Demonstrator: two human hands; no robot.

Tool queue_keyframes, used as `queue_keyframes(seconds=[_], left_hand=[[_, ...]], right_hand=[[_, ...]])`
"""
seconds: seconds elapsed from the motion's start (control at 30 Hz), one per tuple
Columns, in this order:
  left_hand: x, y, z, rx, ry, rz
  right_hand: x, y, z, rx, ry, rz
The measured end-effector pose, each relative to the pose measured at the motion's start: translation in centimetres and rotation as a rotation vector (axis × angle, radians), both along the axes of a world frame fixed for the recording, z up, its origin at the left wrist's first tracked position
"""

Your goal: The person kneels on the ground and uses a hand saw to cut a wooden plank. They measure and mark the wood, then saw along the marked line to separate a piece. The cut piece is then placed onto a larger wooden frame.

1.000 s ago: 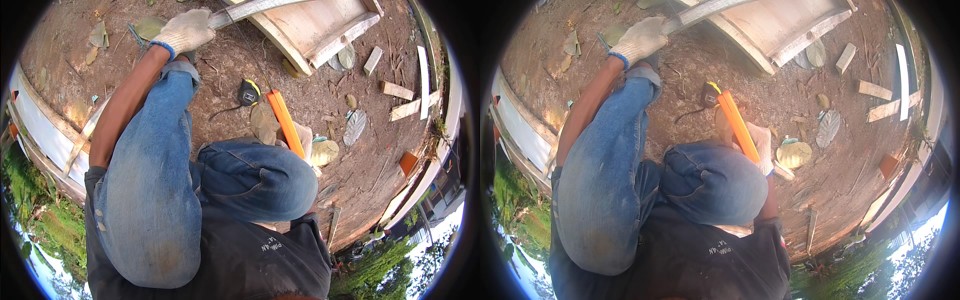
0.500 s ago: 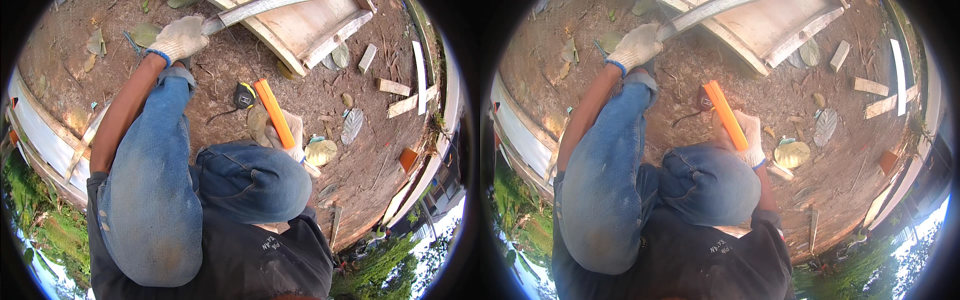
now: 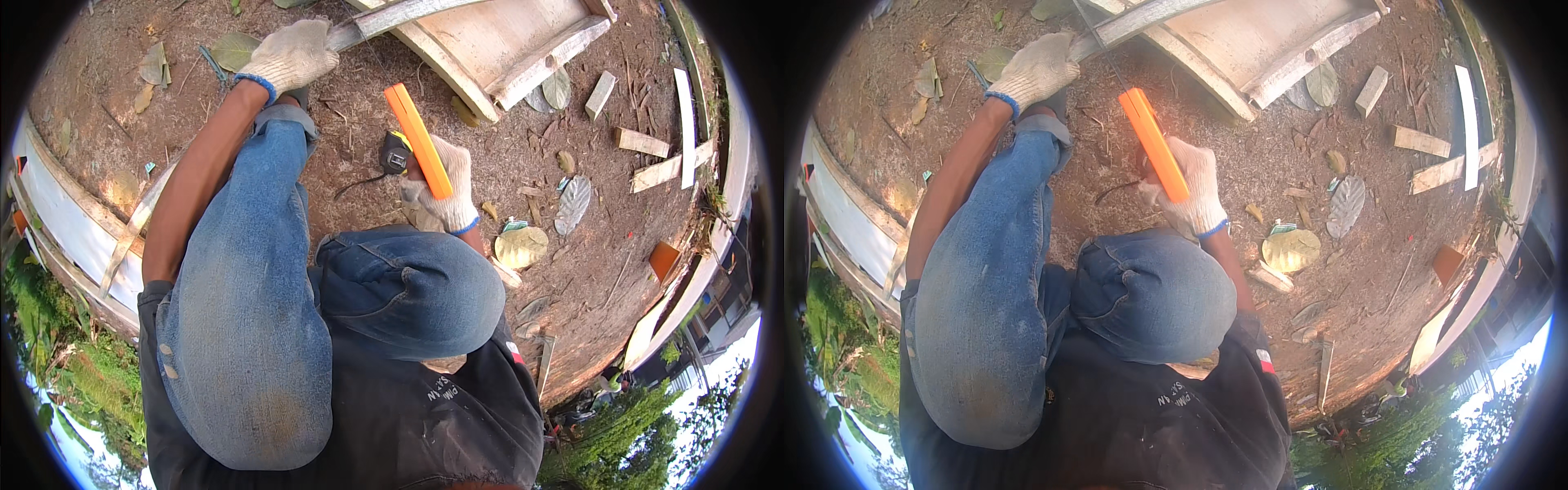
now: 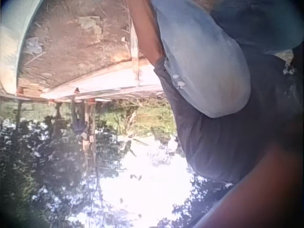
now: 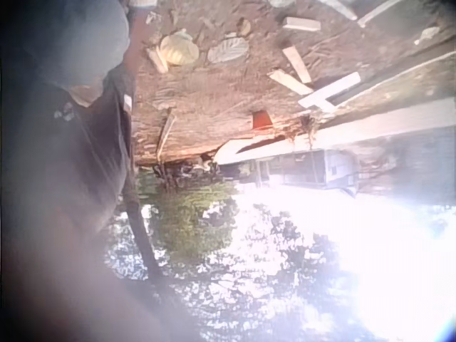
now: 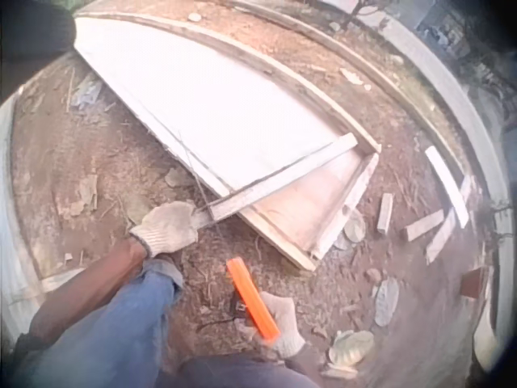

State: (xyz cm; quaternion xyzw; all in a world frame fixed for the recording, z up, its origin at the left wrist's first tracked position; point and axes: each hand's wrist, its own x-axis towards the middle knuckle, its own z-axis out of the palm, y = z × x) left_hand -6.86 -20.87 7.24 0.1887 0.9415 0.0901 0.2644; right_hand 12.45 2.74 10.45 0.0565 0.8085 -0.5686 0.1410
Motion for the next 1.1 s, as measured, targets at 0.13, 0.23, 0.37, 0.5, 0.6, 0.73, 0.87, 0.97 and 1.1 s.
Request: queue_keyframes(seconds=[0.13,0.23,0.37,0.5,0.6,0.73,0.87,0.97,1.1], left_hand=[[-1.1,0.2,-0.3,0.017,-0.005,-0.025],[-0.2,-1.5,-0.9,-0.003,-0.009,-0.023],[-0.7,-0.5,-1.8,-0.032,0.006,-0.011],[-1.0,-1.0,-2.5,0.066,0.073,-0.066],[-1.9,0.8,0.3,-0.031,-0.053,-0.054],[-0.6,-4.9,-5.5,0.074,0.235,-0.085],[-0.3,-1.0,-2.4,0.097,0.171,-0.073],[-0.6,0.3,-1.0,0.063,0.142,-0.054],[-0.4,-0.8,-1.9,0.059,0.125,-0.022]], right_hand=[[-5.8,-2.1,-3.7,0.221,0.203,0.006],[4.5,1.9,-1.6,0.262,0.047,0.071],[7.9,4.5,-1.4,0.237,-0.04,0.027],[-2.5,-1.4,-4.1,0.183,0.242,0.014],[-1.0,-0.5,-9.4,0.106,0.237,-0.077],[10.2,3.6,-1.7,0.237,-0.088,-0.011],[7.0,3.8,-2.4,0.205,0.001,0.027],[-4.3,-0.8,-5.3,-0.116,0.089,-0.079],[-3.2,-2.1,-4.2,0.111,0.203,-0.037]])
